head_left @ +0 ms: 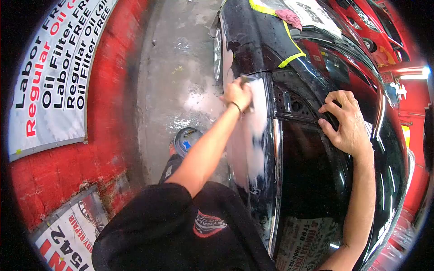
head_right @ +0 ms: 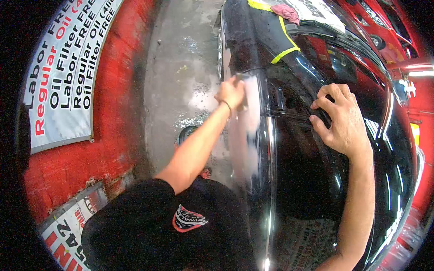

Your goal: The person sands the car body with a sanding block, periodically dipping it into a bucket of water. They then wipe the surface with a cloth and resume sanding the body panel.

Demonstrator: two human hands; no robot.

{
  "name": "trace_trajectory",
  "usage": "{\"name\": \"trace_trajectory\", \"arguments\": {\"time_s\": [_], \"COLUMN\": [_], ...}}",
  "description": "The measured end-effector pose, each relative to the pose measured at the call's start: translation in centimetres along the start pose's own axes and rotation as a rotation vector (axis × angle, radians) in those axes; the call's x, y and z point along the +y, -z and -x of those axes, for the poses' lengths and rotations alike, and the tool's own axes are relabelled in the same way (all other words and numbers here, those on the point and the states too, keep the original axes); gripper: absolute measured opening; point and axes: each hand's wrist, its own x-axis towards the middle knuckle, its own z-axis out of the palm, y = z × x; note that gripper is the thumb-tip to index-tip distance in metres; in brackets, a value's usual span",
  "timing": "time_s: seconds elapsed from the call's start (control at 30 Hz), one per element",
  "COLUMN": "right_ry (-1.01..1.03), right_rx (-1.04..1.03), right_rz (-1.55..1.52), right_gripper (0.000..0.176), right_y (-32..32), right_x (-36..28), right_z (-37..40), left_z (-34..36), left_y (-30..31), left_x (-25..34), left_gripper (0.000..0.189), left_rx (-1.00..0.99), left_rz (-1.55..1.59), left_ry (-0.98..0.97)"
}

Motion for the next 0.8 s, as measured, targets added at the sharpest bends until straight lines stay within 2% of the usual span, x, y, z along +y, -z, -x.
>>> {"name": "trace_trajectory", "arguments": {"time_s": [0.03, 0.1, 0.17, 0.2, 0.23, 0.3, 0.4, 0.43, 0.5, 0.53, 0.6, 0.63, 0.7, 0.77, 0.8], "right_ry": [0.003, 0.006, -0.004, -0.006, 0.002, -0.007, -0.026, -0.022, -0.021, -0.03, -0.025, -0.02, -0.034, -0.04, -0.041], "right_rx": [0.002, 0.008, -0.001, -0.011, -0.016, -0.028, -0.033, -0.04, -0.038, -0.041, -0.043, -0.044, -0.061, -0.066, -0.071], "right_rz": [0.003, -0.007, -0.011, -0.004, 0.007, 0.008, 0.009, 0.009, 0.011, 0.002, 0.009, 0.011, 0.022, 0.032, 0.031], "right_gripper": [0.026, 0.026, 0.026, 0.026, 0.026, 0.027, 0.029, 0.029, 0.029, 0.029, 0.029, 0.028, 0.029, 0.029, 0.028], "right_y": [0.0, 0.0, -0.3, -0.2, -0.1, -0.1, -0.3, -0.3, -0.2, -0.2, -0.3, -0.4, -0.2, -0.4, -0.5], "right_x": [0.0, 0.1, -0.1, -0.2, -0.2, -0.3, -0.7, -0.7, -0.7, -0.9, -0.8, -0.8, -1.1, -1.1, -1.2], "right_z": [-0.1, -0.1, 0.0, -0.1, -0.4, -0.8, -0.6, -0.7, -0.7, -0.8, -0.8, -1.0, -1.3, -1.2, -1.2], "left_z": [-3.7, -2.2, 1.8, 4.6, 5.8, 4.7, -2.5, -3.6, -1.8, 1.5, 8.0, 9.0, 7.1, 2.1, -2.7], "left_y": [-2.1, -1.0, -3.5, -2.1, -1.8, -1.9, -2.3, -1.7, -2.9, -3.5, -0.7, -1.3, -1.7, -2.4, -3.5], "left_x": [-3.4, -1.9, -2.1, -0.5, -0.5, -1.8, -4.6, -4.9, -5.0, -4.2, -2.2, -2.8, -3.9, -4.5, -6.6], "left_gripper": [0.051, 0.046, 0.052, 0.057, 0.058, 0.051, 0.041, 0.032, 0.036, 0.043, 0.059, 0.057, 0.055, 0.053, 0.052], "left_rx": [0.033, -0.022, 0.261, 0.148, 0.13, 0.213, 0.103, 0.071, 0.098, 0.251, 0.041, 0.124, 0.169, 0.131, 0.002], "left_rz": [0.015, -0.083, -0.178, -0.179, -0.114, -0.07, 0.038, 0.154, 0.208, -0.064, 0.058, 0.08, 0.069, 0.027, 0.112], "left_ry": [0.063, -0.014, -0.327, -0.369, -0.444, -0.444, -0.034, -0.045, -0.149, -0.255, -0.441, -0.55, -0.566, -0.255, -0.125]}}
